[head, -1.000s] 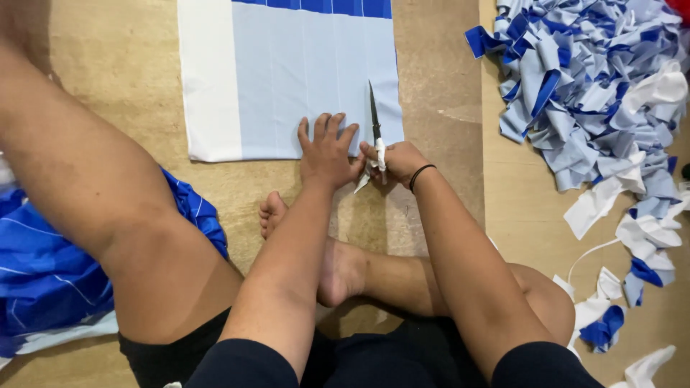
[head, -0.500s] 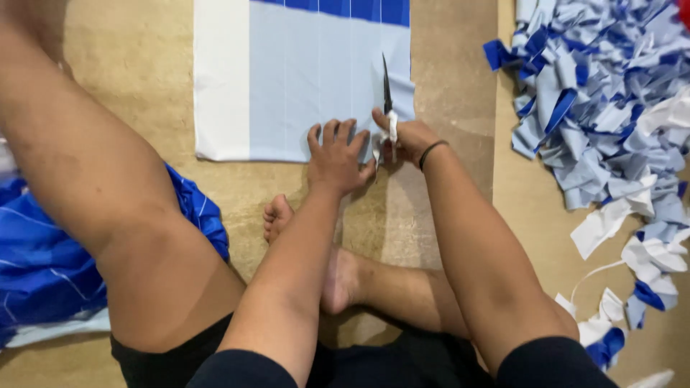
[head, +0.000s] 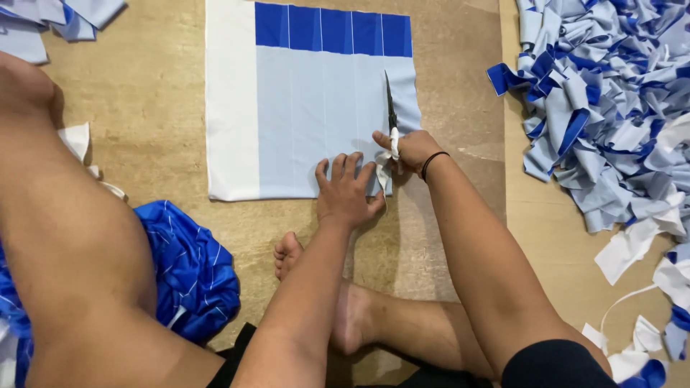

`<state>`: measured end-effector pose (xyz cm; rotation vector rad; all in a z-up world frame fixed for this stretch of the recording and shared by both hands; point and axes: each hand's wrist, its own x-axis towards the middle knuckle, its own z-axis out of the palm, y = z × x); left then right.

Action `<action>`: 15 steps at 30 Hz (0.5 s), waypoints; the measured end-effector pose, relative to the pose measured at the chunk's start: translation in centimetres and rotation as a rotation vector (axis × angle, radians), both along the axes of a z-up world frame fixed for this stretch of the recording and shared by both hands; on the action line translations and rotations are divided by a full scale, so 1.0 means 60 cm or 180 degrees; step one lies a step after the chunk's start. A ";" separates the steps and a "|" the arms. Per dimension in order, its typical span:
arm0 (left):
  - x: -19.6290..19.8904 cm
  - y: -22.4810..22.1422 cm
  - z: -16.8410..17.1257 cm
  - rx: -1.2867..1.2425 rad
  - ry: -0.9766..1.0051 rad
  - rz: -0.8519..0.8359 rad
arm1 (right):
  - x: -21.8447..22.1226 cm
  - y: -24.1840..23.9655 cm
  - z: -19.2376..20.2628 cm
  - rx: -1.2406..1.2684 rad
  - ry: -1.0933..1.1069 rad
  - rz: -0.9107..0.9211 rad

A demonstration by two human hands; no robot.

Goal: Cutting strips of blue and white striped fabric with scissors on a flat surface.

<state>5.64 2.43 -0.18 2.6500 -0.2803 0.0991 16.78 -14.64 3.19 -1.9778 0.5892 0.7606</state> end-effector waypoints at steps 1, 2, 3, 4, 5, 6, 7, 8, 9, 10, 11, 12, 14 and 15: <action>0.002 0.001 0.003 -0.0024 -0.0028 0.0003 | 0.007 -0.004 -0.006 -0.0050 -0.0018 0.0099; 0.002 0.001 0.006 -0.0012 -0.0054 -0.0008 | 0.009 -0.004 -0.005 -0.0038 -0.0044 0.0088; 0.002 0.000 0.007 -0.0014 -0.0031 -0.0004 | 0.008 -0.006 -0.004 -0.0024 -0.0009 0.0078; 0.001 -0.001 0.008 -0.0017 -0.0008 0.0001 | 0.008 -0.008 -0.004 -0.0010 0.0026 0.0068; 0.006 0.000 0.011 -0.0014 -0.0036 0.0000 | 0.019 -0.002 0.006 -0.0008 -0.0002 0.0066; 0.010 0.001 0.012 -0.0005 -0.0016 0.0012 | 0.030 0.003 0.015 0.0030 -0.0006 0.0000; 0.007 0.000 0.012 -0.0003 0.0028 0.0021 | 0.032 0.007 0.021 0.0061 0.0015 -0.0068; 0.007 -0.003 0.011 -0.0008 0.0025 0.0018 | 0.040 0.005 0.022 0.0055 0.0012 -0.0071; 0.003 -0.002 0.009 -0.0001 0.0033 0.0019 | 0.045 0.006 0.020 0.0020 -0.0020 0.0000; -0.001 -0.002 0.008 0.0006 0.0041 0.0019 | 0.050 0.006 0.019 -0.0015 -0.0052 0.0072; 0.002 0.000 0.010 0.0014 0.0034 0.0022 | 0.056 0.004 0.011 -0.0006 -0.0059 0.0074; 0.005 0.002 0.013 -0.0005 0.0049 0.0012 | 0.062 0.002 0.004 -0.0073 -0.0082 0.0173; 0.004 0.002 0.021 -0.0028 0.0055 -0.0001 | 0.064 0.000 0.003 -0.0144 -0.0114 0.0268; 0.003 0.002 0.024 -0.0060 0.0103 -0.0008 | 0.064 0.003 0.008 -0.0131 -0.0072 0.0186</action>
